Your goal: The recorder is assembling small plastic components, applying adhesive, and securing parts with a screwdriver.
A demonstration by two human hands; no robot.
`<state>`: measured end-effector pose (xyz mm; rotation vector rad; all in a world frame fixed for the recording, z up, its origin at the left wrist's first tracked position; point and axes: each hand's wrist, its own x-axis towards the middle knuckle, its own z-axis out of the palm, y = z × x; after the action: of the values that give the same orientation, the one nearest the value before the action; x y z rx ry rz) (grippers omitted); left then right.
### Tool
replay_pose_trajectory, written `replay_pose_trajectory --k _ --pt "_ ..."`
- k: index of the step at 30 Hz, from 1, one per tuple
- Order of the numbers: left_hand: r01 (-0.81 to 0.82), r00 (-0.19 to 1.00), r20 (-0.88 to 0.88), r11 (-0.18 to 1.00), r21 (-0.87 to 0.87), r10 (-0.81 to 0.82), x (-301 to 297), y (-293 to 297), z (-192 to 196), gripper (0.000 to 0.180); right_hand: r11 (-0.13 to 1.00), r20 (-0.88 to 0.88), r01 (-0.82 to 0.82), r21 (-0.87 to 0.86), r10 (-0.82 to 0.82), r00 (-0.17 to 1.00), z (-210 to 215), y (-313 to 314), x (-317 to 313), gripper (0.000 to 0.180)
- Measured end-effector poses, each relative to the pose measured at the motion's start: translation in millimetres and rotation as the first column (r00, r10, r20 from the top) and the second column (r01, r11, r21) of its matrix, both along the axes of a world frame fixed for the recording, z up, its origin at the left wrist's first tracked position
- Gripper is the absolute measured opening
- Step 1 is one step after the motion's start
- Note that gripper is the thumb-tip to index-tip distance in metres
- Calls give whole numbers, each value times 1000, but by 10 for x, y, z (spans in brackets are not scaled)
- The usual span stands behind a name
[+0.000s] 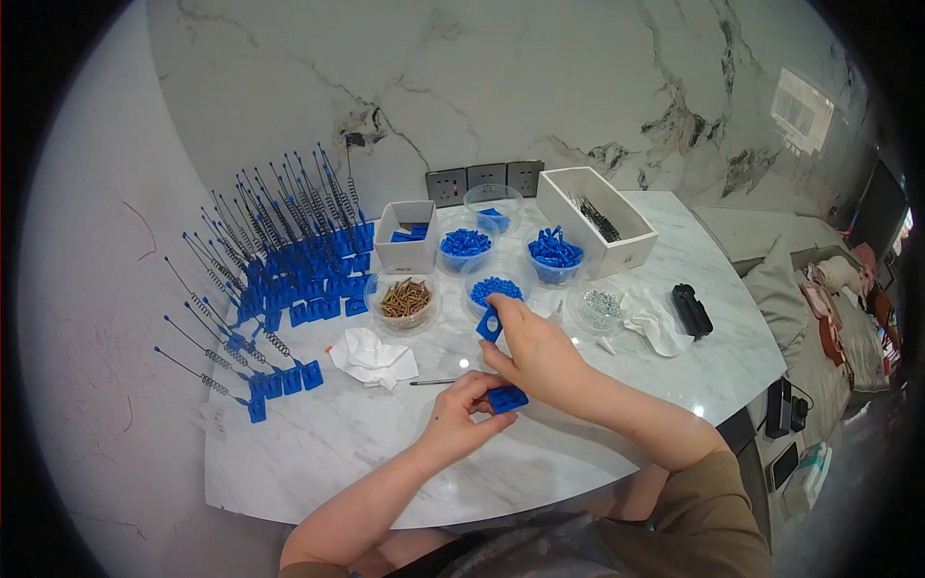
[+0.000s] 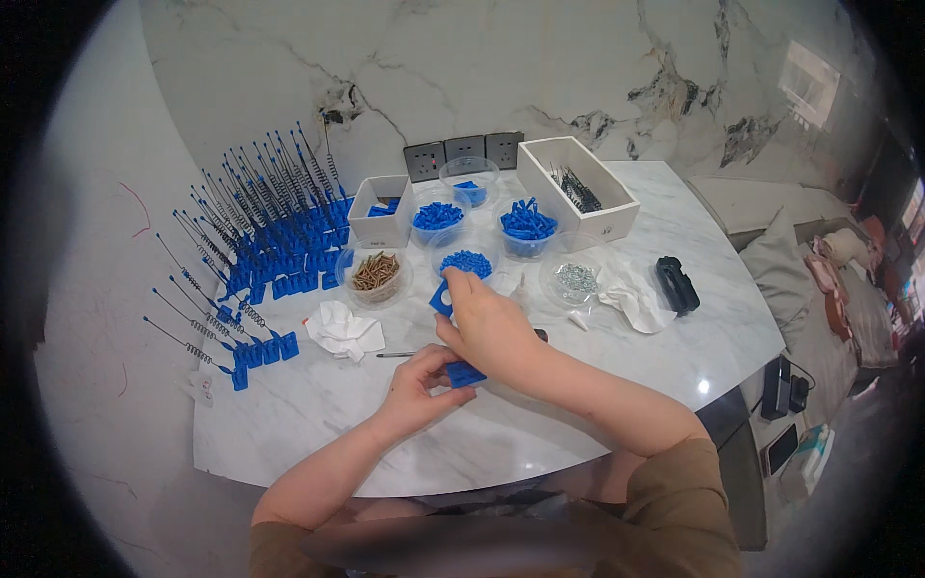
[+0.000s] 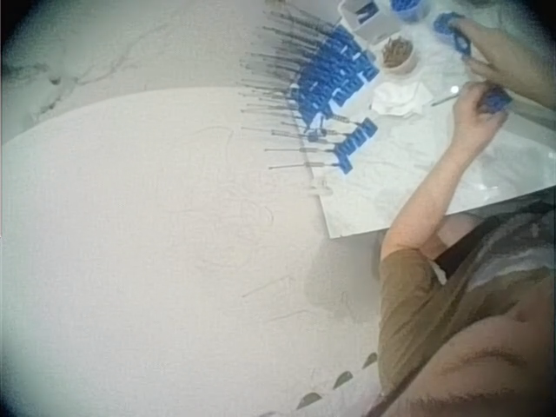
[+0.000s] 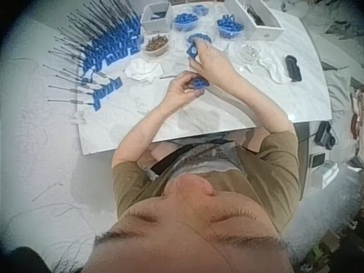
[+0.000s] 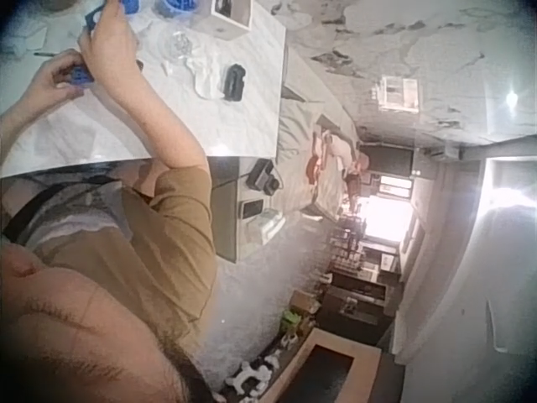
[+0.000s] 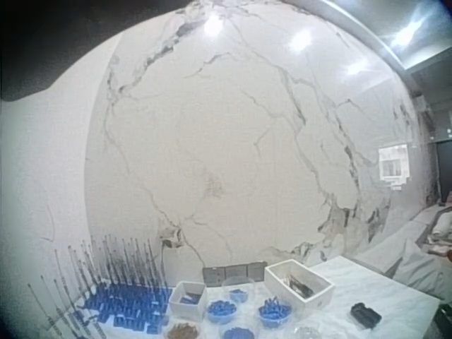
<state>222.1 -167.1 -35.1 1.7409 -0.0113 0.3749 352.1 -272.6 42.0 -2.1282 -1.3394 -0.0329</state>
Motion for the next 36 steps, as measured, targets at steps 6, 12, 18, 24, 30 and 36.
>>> replay_pose_trajectory --k 6,12,18,24,30,36 --pt "17 999 45 1000 -17 -17 -1 43 -80 35 939 49 -242 245 238 970 30 -335 -171 56" --pt "-293 956 128 891 347 264 -17 -7 127 35 881 150 -363 304 332 931 -130 -633 -48 69" --pt "-312 949 42 907 284 313 -38 -7 138 35 923 -186 -286 259 338 923 -404 -670 24 61" --pt "-300 950 34 881 367 310 -35 -5 142 38 859 -1 -417 297 437 900 -542 -656 96 47" --pt "-246 967 62 843 478 247 -56 -44 198 39 864 -96 -440 245 473 876 -553 -672 137 42" --pt "-193 977 17 846 497 213 -74 -15 173 37 859 -141 -393 327 456 879 -580 -653 192 39"
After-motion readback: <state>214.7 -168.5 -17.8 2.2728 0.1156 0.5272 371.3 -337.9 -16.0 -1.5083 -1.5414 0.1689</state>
